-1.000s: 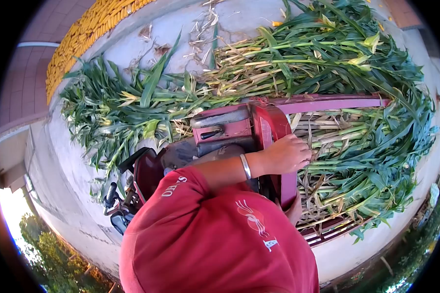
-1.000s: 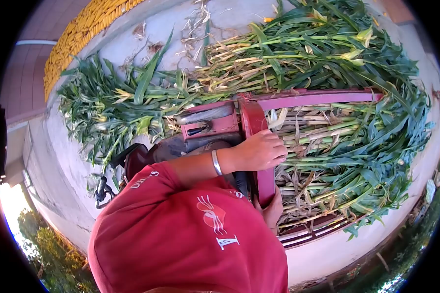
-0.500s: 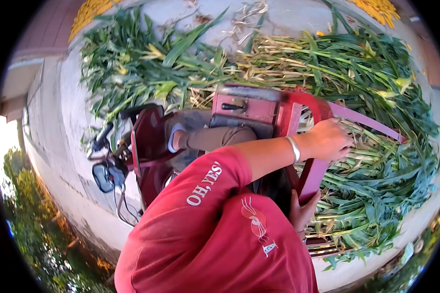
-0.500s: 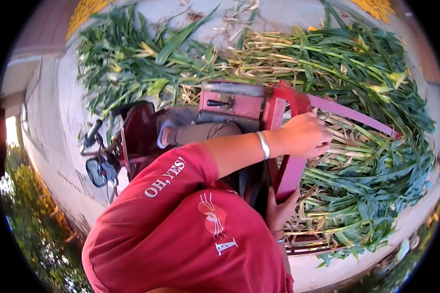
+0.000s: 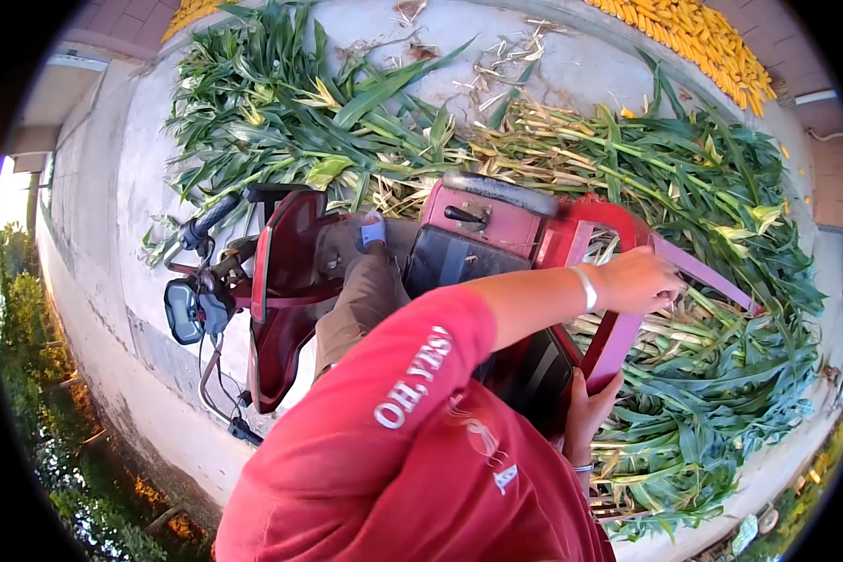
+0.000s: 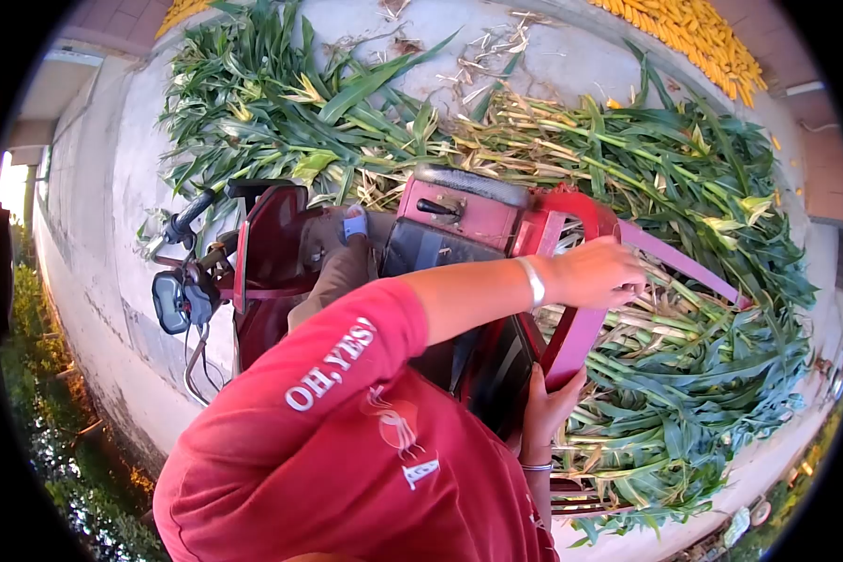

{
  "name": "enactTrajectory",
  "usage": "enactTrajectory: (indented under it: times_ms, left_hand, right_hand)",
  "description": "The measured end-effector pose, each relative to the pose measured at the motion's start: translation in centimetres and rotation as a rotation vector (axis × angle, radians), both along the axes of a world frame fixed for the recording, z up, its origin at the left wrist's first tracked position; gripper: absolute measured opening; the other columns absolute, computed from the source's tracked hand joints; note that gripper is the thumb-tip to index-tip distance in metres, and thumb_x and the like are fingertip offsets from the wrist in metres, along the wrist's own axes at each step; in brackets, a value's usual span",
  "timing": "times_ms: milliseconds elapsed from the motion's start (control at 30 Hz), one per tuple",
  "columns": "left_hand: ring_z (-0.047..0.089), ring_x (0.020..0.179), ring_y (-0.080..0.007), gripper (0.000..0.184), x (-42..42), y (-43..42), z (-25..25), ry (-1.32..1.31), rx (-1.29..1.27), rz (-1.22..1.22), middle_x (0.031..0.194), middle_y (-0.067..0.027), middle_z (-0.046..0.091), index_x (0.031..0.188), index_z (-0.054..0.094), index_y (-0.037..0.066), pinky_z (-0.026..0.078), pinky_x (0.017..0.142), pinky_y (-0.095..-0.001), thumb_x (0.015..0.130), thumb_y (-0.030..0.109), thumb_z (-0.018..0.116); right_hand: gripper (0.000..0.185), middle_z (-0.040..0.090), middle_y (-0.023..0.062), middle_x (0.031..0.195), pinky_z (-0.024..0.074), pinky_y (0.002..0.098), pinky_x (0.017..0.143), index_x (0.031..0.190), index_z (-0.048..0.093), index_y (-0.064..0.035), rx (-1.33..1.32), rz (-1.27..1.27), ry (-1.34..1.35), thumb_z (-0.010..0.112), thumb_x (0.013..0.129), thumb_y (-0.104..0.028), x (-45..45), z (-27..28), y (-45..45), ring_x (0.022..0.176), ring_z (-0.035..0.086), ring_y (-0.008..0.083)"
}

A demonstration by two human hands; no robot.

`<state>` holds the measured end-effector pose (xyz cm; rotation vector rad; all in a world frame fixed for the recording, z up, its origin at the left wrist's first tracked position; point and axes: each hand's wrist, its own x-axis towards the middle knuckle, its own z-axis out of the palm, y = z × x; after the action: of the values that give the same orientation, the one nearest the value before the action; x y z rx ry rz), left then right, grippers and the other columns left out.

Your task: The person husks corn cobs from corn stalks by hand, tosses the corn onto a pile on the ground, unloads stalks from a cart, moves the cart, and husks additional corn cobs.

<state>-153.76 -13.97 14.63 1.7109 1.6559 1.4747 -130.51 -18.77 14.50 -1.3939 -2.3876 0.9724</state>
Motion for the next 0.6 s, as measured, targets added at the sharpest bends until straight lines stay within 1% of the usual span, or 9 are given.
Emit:
enactTrajectory:
  times_ms: [100, 233, 267, 333, 367, 433, 500, 567, 600]
  left_hand:
    - [0.057, 0.09, -0.0287, 0.013, -2.3, -7.1, 0.2, -0.181, 0.044, 0.083, 0.088, -0.0092, 0.061, 0.09, 0.061, 0.007, 0.046, 0.081, -0.0417, 0.083, 0.019, 0.061]
    - [0.059, 0.085, -0.031, 0.011, -11.9, -22.9, -1.8, 0.045, -0.228, 0.359, 0.085, -0.0113, 0.062, 0.088, 0.063, 0.006, 0.048, 0.077, -0.0407, 0.082, 0.015, 0.061]
    - [0.059, 0.083, -0.0316, 0.01, -14.8, -27.5, -2.3, 0.104, -0.333, 0.444, 0.085, -0.0119, 0.062, 0.088, 0.063, 0.006, 0.048, 0.076, -0.0405, 0.082, 0.014, 0.061]
    - [0.06, 0.081, -0.0328, 0.009, -20.4, -36.6, -2.7, 0.185, -0.561, 0.599, 0.083, -0.0129, 0.062, 0.087, 0.064, 0.006, 0.049, 0.075, -0.0399, 0.081, 0.012, 0.061]
    - [0.059, 0.088, -0.0339, 0.014, -23.1, -41.0, -2.8, 0.16, -0.748, 0.644, 0.088, -0.0143, 0.061, 0.087, 0.063, 0.005, 0.049, 0.08, -0.0426, 0.083, 0.017, 0.059]
    - [0.058, 0.092, -0.0338, 0.017, -27.4, -47.6, -2.4, 0.239, -0.935, 0.718, 0.09, -0.0141, 0.061, 0.088, 0.063, 0.005, 0.048, 0.082, -0.0428, 0.081, 0.02, 0.062]
    - [0.056, 0.097, -0.0341, 0.022, -29.7, -51.6, -0.1, 0.268, -1.028, 0.745, 0.096, -0.0137, 0.061, 0.088, 0.063, 0.005, 0.047, 0.081, -0.044, 0.08, 0.025, 0.064]
    - [0.058, 0.094, -0.0344, 0.027, -31.1, -54.6, 0.3, 0.262, -1.139, 0.731, 0.093, -0.0138, 0.062, 0.089, 0.064, 0.005, 0.047, 0.08, -0.0437, 0.08, 0.031, 0.065]
    - [0.059, 0.091, -0.0343, 0.029, -31.5, -56.1, 0.1, 0.189, -1.202, 0.713, 0.09, -0.0137, 0.063, 0.089, 0.064, 0.006, 0.048, 0.079, -0.0436, 0.079, 0.033, 0.065]
  right_hand:
    - [0.066, 0.052, 0.023, 0.115, 0.04, 0.0393, 0.093, 0.13, 0.037, 0.0056, -0.012, -0.007, 0.034, 0.073, 0.079, -0.015, -0.2, 0.2, -0.2, 0.104, 0.052, 0.0326]
    - [0.068, 0.051, 0.0216, 0.118, 0.039, 0.0389, 0.095, 0.132, 0.036, 0.0049, -0.009, -0.016, -0.009, 0.074, 0.078, -0.014, -0.2, -0.1, 0.2, 0.107, 0.051, 0.0324]
    - [0.07, 0.05, 0.0222, 0.123, 0.0377, 0.0382, 0.098, 0.134, 0.035, 0.0052, 0.057, 0.015, -0.083, 0.074, 0.078, -0.014, 0.0, -0.4, 0.8, 0.112, 0.05, 0.0327]
    - [0.074, 0.046, 0.0247, 0.132, 0.0332, 0.0378, 0.105, 0.138, 0.033, 0.0049, 0.141, 0.074, 0.004, 0.073, 0.078, -0.014, -4.1, 1.3, 2.3, 0.123, 0.046, 0.0331]
    - [0.072, 0.047, 0.0247, 0.132, 0.0339, 0.0385, 0.105, 0.136, 0.036, 0.0049, 0.174, 0.019, -0.088, 0.074, 0.079, -0.016, -7.3, 2.9, 3.1, 0.123, 0.046, 0.0323]
    - [0.068, 0.048, 0.0232, 0.131, 0.0355, 0.0391, 0.104, 0.134, 0.039, 0.0049, 0.206, -0.079, -0.018, 0.073, 0.081, -0.019, -12.3, 3.0, 5.5, 0.122, 0.048, 0.0309]
    - [0.067, 0.05, 0.0241, 0.128, 0.0384, 0.04, 0.1, 0.132, 0.041, 0.0041, 0.296, -0.066, -0.169, 0.071, 0.083, -0.029, -16.3, 2.6, 7.2, 0.118, 0.05, 0.0338]
    - [0.059, 0.056, 0.0222, 0.122, 0.0421, 0.0402, 0.095, 0.126, 0.05, 0.0006, 0.427, -0.023, -0.219, 0.067, 0.084, -0.037, -18.0, 0.3, 8.5, 0.111, 0.055, 0.0341]
    - [0.059, 0.056, 0.0222, 0.122, 0.0421, 0.0402, 0.095, 0.126, 0.05, 0.0006, 0.424, -0.018, -0.228, 0.067, 0.084, -0.037, -18.7, 0.4, 8.4, 0.111, 0.055, 0.0341]
